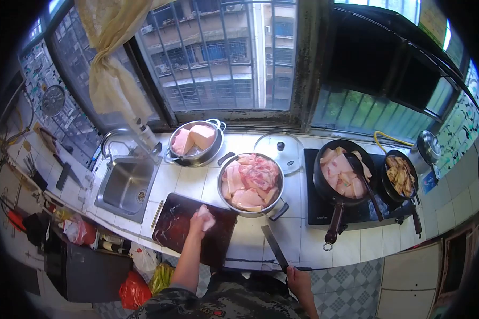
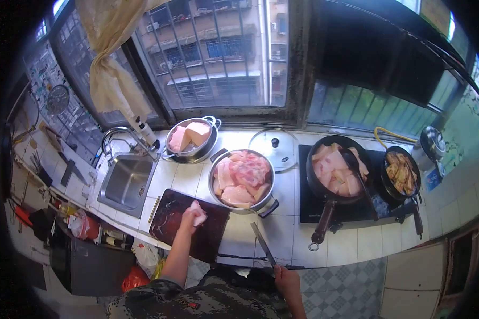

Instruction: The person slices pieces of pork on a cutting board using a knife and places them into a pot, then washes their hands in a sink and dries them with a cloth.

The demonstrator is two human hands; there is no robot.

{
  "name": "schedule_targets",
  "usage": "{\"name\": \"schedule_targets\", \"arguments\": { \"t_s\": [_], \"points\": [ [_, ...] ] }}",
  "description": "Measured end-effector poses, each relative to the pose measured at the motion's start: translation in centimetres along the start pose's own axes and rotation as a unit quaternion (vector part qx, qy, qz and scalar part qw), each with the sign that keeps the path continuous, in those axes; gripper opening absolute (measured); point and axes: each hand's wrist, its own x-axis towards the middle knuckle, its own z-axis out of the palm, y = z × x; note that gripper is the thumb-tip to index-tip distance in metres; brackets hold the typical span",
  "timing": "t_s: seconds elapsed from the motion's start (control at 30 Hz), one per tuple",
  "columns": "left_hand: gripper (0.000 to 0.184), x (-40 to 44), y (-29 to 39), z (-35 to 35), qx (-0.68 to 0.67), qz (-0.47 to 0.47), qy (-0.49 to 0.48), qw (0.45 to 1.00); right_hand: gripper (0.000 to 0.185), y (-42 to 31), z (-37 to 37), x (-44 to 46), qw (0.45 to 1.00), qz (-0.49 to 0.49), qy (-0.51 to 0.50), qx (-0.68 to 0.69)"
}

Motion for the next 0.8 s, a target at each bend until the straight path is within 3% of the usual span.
{"name": "schedule_targets", "arguments": {
  "t_s": [0.1, 0.17, 0.23, 0.27, 0.3, 0.33, 0.43, 0.63, 0.8],
  "points": [
    [0.039, 0.0, 4.6, 4.3, -0.049, 0.041, -0.114, 0.991, 0.043, 0.0, -0.4, -0.1, 1.000, 0.011, -0.008, -0.014],
    [0.041, -0.8, 7.2, 8.8, -0.045, 0.090, -0.113, 0.989, 0.044, 0.1, -0.4, 0.0, 1.000, 0.017, -0.005, -0.011],
    [0.048, 1.7, 6.7, 10.2, -0.005, 0.091, -0.181, 0.979, 0.044, -0.1, -0.4, 0.1, 1.000, 0.019, -0.002, -0.005],
    [0.056, 1.8, 6.2, 11.7, 0.253, 0.295, -0.036, 0.921, 0.044, -0.3, -0.4, 0.1, 1.000, 0.019, -0.005, -0.005],
    [0.065, 1.9, 5.9, 13.0, 0.472, 0.465, 0.117, 0.740, 0.044, -0.3, -0.4, 0.1, 1.000, 0.019, -0.008, -0.005],
    [0.082, 1.7, 5.9, 13.6, 0.469, 0.493, 0.044, 0.732, 0.044, 0.2, 0.2, 0.3, 0.999, 0.026, -0.020, -0.017],
    [0.085, 4.1, 2.8, 14.2, 0.577, 0.488, -0.021, 0.654, 0.044, -0.2, 0.3, -0.1, 1.000, 0.014, -0.002, 0.005],
    [0.083, 2.4, 2.4, 15.8, 0.645, 0.406, 0.046, 0.645, 0.042, 0.5, 0.9, -1.0, 1.000, 0.029, -0.008, 0.007],
    [0.081, 2.2, 2.3, 15.6, 0.638, 0.445, 0.067, 0.625, 0.032, 2.0, 1.9, 0.7, 0.999, -0.014, -0.032, -0.035]
  ]
}}
